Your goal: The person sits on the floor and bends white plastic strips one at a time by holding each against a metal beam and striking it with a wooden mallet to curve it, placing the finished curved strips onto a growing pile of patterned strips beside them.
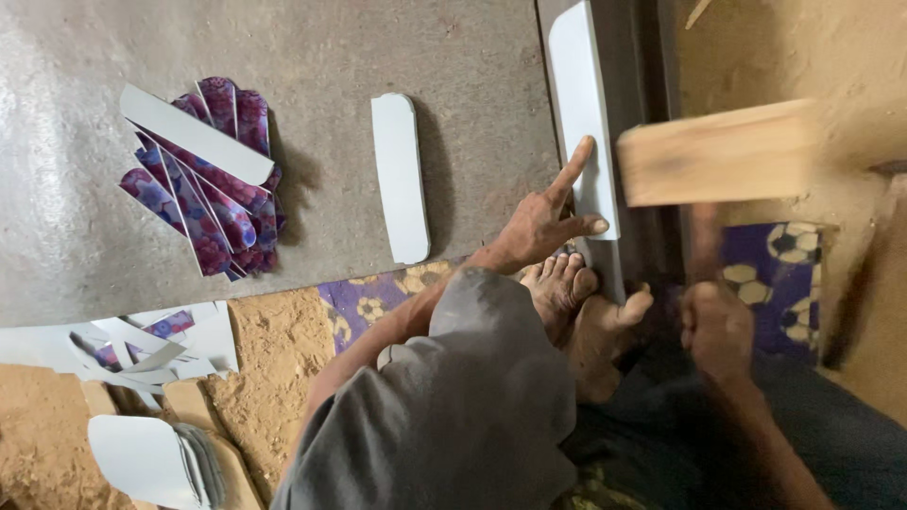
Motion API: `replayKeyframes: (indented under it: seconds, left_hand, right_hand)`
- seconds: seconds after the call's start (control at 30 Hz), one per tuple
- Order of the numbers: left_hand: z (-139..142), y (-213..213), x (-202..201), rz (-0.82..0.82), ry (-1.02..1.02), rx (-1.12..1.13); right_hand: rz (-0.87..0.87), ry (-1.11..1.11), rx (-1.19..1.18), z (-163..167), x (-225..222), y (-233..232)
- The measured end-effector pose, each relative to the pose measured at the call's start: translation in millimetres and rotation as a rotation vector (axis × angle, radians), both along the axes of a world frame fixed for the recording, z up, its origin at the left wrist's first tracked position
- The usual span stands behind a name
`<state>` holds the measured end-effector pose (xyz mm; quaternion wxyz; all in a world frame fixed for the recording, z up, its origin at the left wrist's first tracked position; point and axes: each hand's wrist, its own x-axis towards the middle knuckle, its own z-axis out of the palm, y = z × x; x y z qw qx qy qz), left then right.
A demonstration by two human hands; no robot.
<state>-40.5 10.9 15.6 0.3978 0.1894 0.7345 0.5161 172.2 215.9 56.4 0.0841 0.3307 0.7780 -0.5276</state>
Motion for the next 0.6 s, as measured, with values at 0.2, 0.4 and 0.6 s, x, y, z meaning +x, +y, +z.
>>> replayKeyframes:
  seconds: [0.2, 0.4, 0.6]
  left_hand:
    - [6, 1, 6, 0.000, 0.201, 0.121]
    - [11, 0, 11, -0.026, -0.051, 0.041]
    - [5, 1, 16, -0.075, -0.028, 0.003]
  right_hand:
    - [-0.951, 0.534, -0.455, -1, -34, 12]
    - [-0.598, 0.522, -1.000, -36, -55, 63]
    - [-0.218, 0.040, 0.017, -68, -27, 67]
